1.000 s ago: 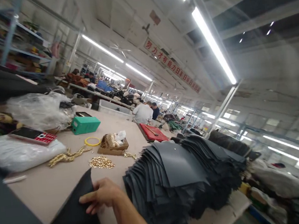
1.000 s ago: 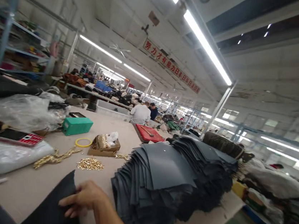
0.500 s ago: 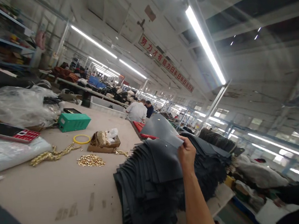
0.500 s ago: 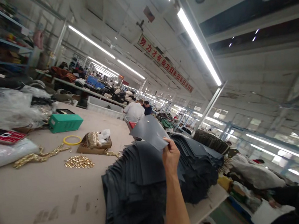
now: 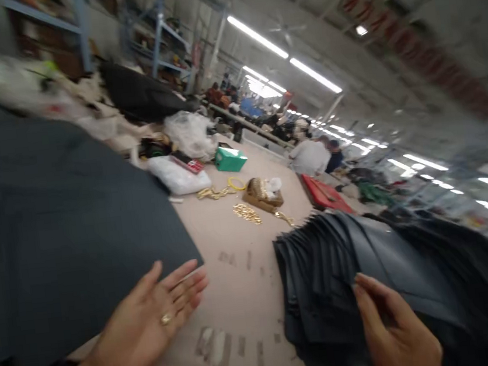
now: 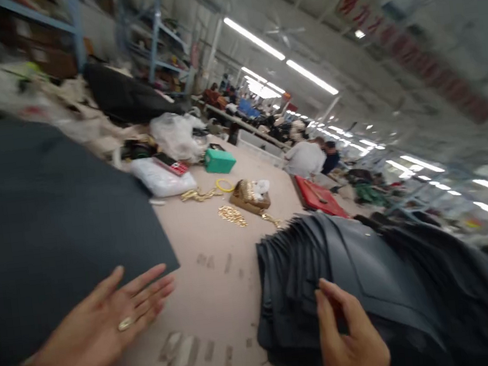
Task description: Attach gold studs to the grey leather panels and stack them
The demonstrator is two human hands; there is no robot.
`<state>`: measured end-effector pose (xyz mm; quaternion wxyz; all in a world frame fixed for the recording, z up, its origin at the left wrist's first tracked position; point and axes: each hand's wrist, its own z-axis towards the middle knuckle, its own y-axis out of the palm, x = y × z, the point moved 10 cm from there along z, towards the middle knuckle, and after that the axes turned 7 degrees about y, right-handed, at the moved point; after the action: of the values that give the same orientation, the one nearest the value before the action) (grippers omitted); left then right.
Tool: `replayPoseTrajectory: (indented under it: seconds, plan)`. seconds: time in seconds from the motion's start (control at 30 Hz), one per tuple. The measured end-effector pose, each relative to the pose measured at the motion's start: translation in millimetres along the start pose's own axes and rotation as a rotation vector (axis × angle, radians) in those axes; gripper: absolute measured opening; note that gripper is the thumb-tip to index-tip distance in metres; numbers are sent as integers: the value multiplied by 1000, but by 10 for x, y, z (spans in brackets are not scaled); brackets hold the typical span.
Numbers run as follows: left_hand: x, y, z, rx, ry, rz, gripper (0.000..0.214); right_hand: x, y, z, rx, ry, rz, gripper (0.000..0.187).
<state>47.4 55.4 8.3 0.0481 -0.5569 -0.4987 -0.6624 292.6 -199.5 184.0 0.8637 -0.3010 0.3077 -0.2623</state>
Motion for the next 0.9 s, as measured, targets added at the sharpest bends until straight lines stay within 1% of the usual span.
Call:
replayPoseTrajectory:
  seconds: [0.03,0.07,0.1,0.13,0.17,0.2,0.27,0.3,0.37,0.47,0.53,0.6,0.63,0.67,0.73,0.8,0.87,0.9]
  plan:
    - [-111,-73,-73,69,-135,-193,59,-292,316,-170,-172,-81,126,29]
    - [-169,-93,-130,115,-212,-344,58,-620,602,-381,-339,-171,256,23]
    - [-177,-95,-159,141,-233,-438,58,-952,833,-610,-482,-253,384,18]
    - [-182,-81,-176,154,-248,-518,60,-1265,1007,-833,-594,-321,495,16]
    - [-167,-71,-181,154,-238,-559,61,-1549,1138,-1032,-679,-375,588,16]
    - [-148,-72,-183,151,-219,-585,63,-1795,1234,-1199,-734,-418,664,16]
    - [-120,-107,-193,141,-184,-622,66,-2159,1371,-1440,-787,-470,770,16]
    - [-107,-138,-202,131,-167,-633,66,-2277,1430,-1527,-802,-481,804,15]
    - [-74,-207,-231,92,-127,-621,69,-2396,1564,-1658,-832,-458,855,14]
    - [-6,-313,-318,35,-61,-542,73,-2458,1825,-1889,-974,-435,874,13]
    - [48,-434,-421,69,-7,-483,75,-2504,1964,-2018,-1060,-463,859,13]
    - [91,-632,-586,175,44,-414,73,-2603,2025,-2063,-1095,-526,863,15]
    - [107,-779,-700,265,69,-358,69,-2674,2030,-2042,-1084,-566,873,16]
    - [117,-957,-838,374,89,-287,65,-2755,2031,-1998,-1058,-609,882,17]
    - [121,-1346,-1166,609,113,-130,57,-2923,2069,-1854,-965,-676,867,15]
    - [109,-1689,-1472,790,125,-4,54,-3077,2179,-1713,-854,-730,799,15]
    - [55,-1928,-1671,883,121,60,51,-3206,2336,-1662,-782,-807,692,15]
    - [11,-1999,-1725,900,111,64,50,-3247,2413,-1666,-763,-845,634,16]
